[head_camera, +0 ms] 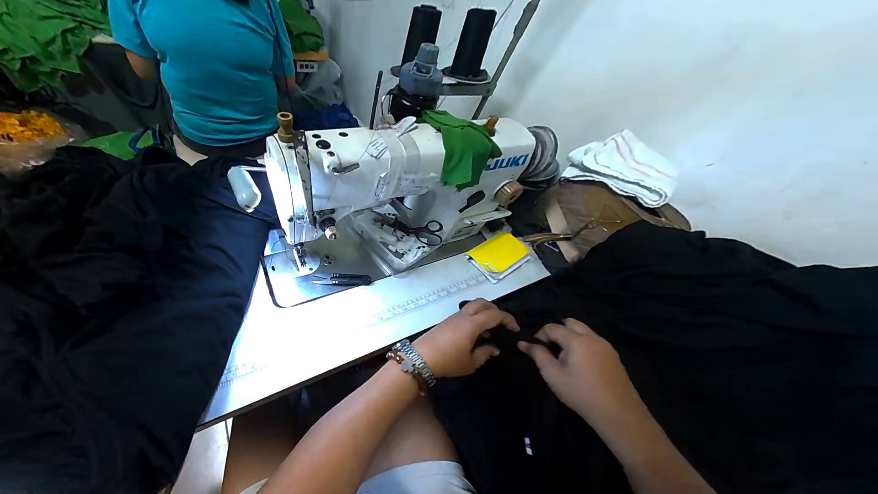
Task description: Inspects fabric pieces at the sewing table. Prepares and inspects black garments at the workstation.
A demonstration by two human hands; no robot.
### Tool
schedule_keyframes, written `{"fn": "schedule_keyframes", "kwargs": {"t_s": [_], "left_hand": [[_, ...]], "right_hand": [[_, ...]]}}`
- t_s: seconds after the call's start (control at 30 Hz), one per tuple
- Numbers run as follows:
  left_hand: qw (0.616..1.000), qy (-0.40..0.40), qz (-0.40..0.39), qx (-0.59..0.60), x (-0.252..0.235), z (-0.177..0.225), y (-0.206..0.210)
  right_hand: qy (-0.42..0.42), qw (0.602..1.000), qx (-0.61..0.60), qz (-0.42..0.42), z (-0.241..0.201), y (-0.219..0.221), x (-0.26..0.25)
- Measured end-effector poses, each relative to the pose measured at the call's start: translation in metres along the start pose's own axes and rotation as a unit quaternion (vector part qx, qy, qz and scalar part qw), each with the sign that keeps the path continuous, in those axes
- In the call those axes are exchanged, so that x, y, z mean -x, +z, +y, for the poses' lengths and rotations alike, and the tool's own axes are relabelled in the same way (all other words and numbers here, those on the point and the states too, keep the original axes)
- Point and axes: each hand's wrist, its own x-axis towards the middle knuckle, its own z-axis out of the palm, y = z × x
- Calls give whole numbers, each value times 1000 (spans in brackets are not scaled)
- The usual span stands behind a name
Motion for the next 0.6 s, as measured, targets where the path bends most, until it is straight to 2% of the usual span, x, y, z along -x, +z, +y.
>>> {"fn": "schedule_keyframes", "kwargs": {"t_s": [0.1,0.2,0.33,0.4,0.5,0.6], "left_hand": [[977,-111,-150,-101,31,-12,2],[951,-172,-212,-144,54,-42,23],[962,-133,-176,-159,61,-49,26],[969,-105,-150,-166,61,-50,25],[979,-93,-83,-159,59,-46,23],[991,-85,-8,-103,49,-30,17]], "right_hand": [[32,998,-43,15,16,-10,3],[52,996,-66,24,23,-13,5],[-3,998,-41,38,17,-10,10],[-9,1000,-10,8,16,-10,11],[-12,999,22,-25,10,-11,10],[3,998,24,-50,6,-11,6]]}}
